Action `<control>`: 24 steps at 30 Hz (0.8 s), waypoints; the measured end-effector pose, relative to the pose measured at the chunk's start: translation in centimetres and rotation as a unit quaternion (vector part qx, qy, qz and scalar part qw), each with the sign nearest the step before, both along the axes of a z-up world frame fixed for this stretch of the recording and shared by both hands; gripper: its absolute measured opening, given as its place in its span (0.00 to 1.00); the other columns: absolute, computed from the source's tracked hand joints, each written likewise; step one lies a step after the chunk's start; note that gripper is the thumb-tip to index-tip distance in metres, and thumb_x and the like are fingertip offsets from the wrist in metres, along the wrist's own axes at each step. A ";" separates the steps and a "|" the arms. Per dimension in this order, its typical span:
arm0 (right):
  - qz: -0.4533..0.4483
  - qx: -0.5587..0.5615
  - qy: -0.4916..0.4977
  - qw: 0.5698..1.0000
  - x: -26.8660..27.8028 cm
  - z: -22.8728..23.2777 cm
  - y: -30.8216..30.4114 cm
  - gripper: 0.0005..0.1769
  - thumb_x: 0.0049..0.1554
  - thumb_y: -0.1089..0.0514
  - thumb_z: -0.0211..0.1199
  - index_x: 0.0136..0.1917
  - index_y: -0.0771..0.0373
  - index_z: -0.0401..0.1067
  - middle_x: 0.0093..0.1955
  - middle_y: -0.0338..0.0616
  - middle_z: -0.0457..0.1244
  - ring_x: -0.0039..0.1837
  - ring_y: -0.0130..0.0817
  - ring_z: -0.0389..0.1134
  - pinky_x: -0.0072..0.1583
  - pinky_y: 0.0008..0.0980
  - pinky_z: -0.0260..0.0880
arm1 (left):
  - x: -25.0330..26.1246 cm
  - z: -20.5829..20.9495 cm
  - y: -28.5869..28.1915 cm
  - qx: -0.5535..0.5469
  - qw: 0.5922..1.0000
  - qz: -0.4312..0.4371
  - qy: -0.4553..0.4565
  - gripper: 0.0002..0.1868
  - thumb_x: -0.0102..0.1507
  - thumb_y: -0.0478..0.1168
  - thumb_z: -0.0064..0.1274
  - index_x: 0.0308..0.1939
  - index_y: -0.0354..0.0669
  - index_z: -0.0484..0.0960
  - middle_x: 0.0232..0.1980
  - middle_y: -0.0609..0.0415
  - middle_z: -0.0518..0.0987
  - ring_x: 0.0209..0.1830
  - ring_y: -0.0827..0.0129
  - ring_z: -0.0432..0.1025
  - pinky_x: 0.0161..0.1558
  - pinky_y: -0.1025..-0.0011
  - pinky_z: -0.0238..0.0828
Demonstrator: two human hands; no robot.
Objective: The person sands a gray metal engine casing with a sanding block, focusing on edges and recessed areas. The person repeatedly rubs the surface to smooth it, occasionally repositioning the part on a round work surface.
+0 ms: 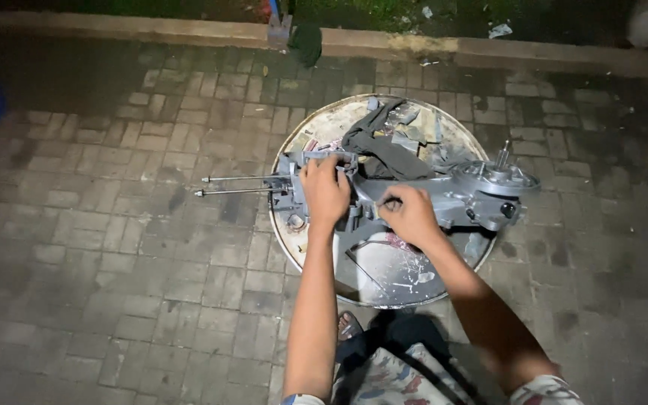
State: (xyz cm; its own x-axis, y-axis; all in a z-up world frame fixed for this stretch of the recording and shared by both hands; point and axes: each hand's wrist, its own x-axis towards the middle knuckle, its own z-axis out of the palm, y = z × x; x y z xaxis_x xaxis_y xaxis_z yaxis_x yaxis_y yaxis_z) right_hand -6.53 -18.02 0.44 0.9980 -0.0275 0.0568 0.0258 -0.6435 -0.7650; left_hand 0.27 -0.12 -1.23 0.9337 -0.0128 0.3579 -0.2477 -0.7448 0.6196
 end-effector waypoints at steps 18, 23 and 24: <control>-0.111 -0.022 -0.140 0.984 -1.2 -2.5 2.1 0.04 0.49 0.62 0.65 0.37 0.53 0.76 0.34 0.42 0.68 0.44 0.48 0.72 0.52 0.41 0.72 | 0.2 -0.8 0.3 -0.022 1.000 -0.007 0.009 0.13 0.62 0.33 0.51 0.50 0.42 0.84 0.48 0.49 0.84 0.56 0.56 0.71 0.70 0.50 0.52; -0.098 -0.039 -0.196 0.975 -0.2 -2.6 2.5 0.05 0.50 0.64 0.66 0.38 0.54 0.76 0.37 0.43 0.69 0.47 0.53 0.71 0.54 0.49 0.71 | 0.2 -1.0 0.3 -0.029 1.000 -0.006 0.009 0.12 0.63 0.32 0.50 0.49 0.45 0.85 0.47 0.54 0.84 0.55 0.59 0.71 0.69 0.52 0.52; -0.099 -0.041 -0.204 0.973 -0.2 -2.1 2.9 0.05 0.49 0.64 0.67 0.38 0.54 0.76 0.37 0.44 0.69 0.47 0.55 0.70 0.54 0.52 0.70 | 0.8 -1.2 0.4 -0.027 1.000 -0.007 0.006 0.13 0.63 0.33 0.51 0.48 0.49 0.85 0.46 0.57 0.84 0.55 0.60 0.71 0.69 0.52 0.53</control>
State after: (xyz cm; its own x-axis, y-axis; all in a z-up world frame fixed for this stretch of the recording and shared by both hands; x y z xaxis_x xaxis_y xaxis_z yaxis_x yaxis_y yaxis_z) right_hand -6.68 -15.11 -1.66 0.8680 -0.1951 0.4567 0.1862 -0.7246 -0.6635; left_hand 1.04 0.31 -2.46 0.9375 -0.0072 0.3478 -0.2509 -0.7067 0.6616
